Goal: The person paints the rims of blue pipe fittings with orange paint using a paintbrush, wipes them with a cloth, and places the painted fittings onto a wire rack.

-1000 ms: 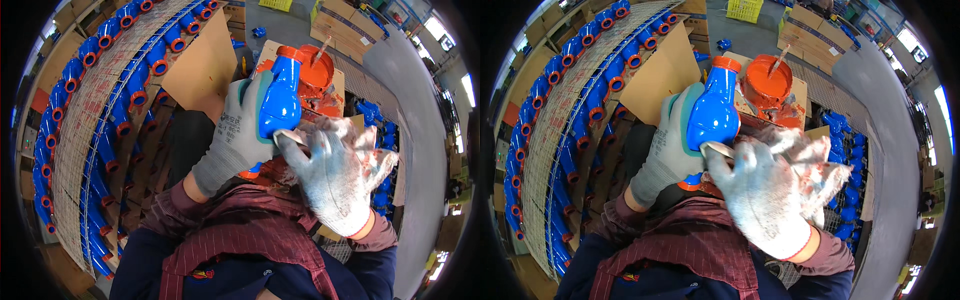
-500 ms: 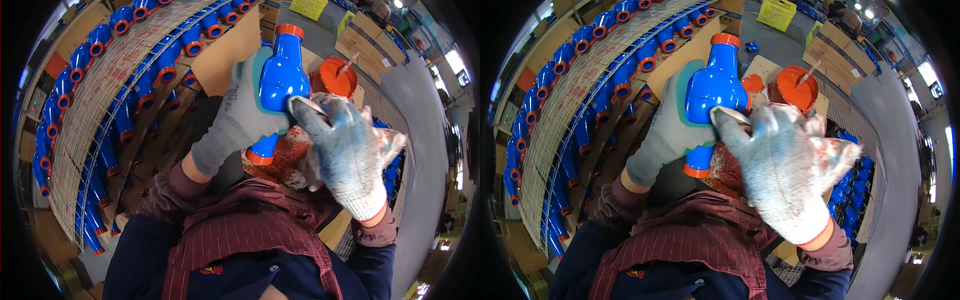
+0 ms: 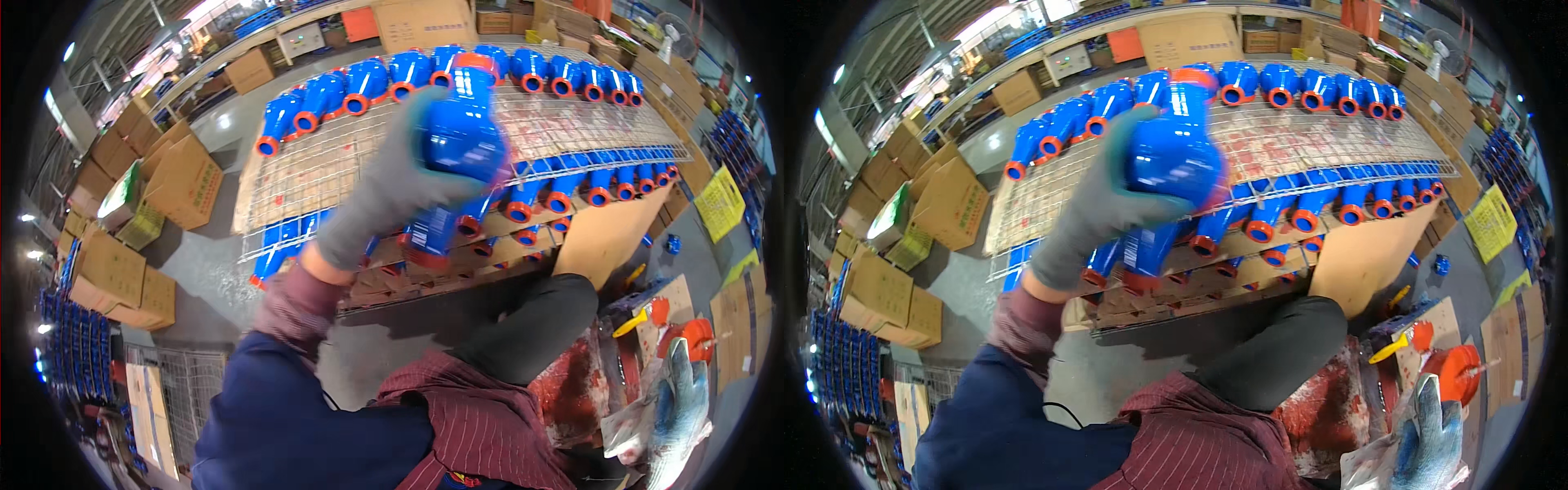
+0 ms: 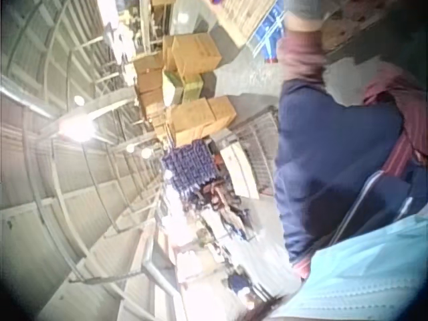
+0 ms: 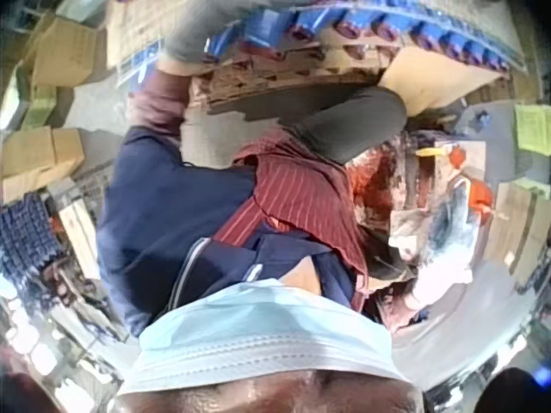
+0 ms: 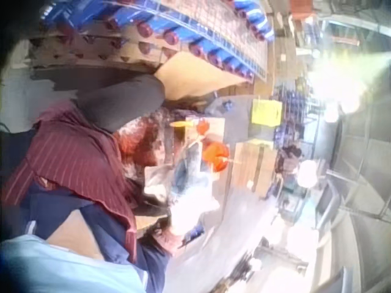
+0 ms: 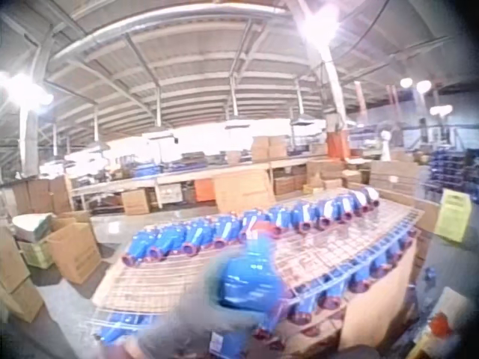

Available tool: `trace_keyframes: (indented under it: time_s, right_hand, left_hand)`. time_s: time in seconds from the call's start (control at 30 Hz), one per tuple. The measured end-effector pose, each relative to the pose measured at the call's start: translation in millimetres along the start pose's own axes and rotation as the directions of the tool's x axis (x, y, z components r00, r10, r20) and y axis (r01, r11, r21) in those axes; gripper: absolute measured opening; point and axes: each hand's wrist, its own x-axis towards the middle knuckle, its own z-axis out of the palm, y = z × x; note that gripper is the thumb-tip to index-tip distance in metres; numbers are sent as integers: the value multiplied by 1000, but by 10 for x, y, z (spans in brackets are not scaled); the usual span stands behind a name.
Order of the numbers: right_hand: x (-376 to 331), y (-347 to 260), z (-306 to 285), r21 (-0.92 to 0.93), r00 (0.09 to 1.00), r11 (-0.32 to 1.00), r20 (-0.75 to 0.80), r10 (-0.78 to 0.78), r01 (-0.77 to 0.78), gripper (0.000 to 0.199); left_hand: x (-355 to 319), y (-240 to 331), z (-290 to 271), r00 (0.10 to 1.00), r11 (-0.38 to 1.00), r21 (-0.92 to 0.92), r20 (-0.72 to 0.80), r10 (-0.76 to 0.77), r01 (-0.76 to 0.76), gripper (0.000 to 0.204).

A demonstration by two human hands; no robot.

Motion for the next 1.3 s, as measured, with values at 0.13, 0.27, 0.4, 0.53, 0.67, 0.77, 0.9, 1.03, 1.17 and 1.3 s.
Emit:
trace_keyframes:
  time_s: [0.13, 0.27, 0.4, 0.53, 0.67, 0.77, 0.9, 1.03, 1.17, 1.3]
  right_hand:
    - [85, -26, 73, -73, 986, 993, 134, 101, -91, 36]
    - [21, -142, 88, -551, 861, 672, 413, -295, 495, 41]
    - [-28, -108, 82, -532, 786, 590, 508, -352, 608, 44]
    - [-157, -46, -39, -603, 908, 696, 380, -178, 389, 43]
    - [-243, -139, -322, -480, 870, 726, 232, -436, 492, 36]
    - [127, -17, -447, -586, 810, 628, 85, -581, 512, 30]
    - [80, -451, -542, -290, 836, 824, -118, -535, 487, 32]
    - [75, -686, -643, 188, 893, 893, -284, -350, 410, 47]
    - [255, -485, -683, 376, 899, 818, -130, -418, 434, 60]
    - [434, -95, -834, 493, 896, 765, -74, -437, 414, 57]
  left_hand:
    - [-204, -302, -1215, 957, 730, 619, -216, -194, 288, 100]
    - [-439, -494, -1894, 856, 479, 719, -345, -385, 504, 103]
    - [-588, -710, -2228, 838, 613, 577, -296, -459, 540, 110]
    - [-370, -350, -1946, 977, 194, 958, -207, -46, 212, 92]
    - [-145, 531, -284, 935, 994, 36, -339, 108, -102, 55]
    - [-385, 276, 676, 995, 923, -378, 99, -31, 67, 60]
    - [-371, 134, 2027, 720, 920, -378, 668, 190, 108, 88]
    - [-69, 214, 2820, 667, 817, -385, 474, 575, -430, 107]
    - [302, 129, 3146, 725, 765, -143, 250, 642, -628, 73]
    - [660, 238, 2648, 888, 866, -405, 219, 403, -293, 46]
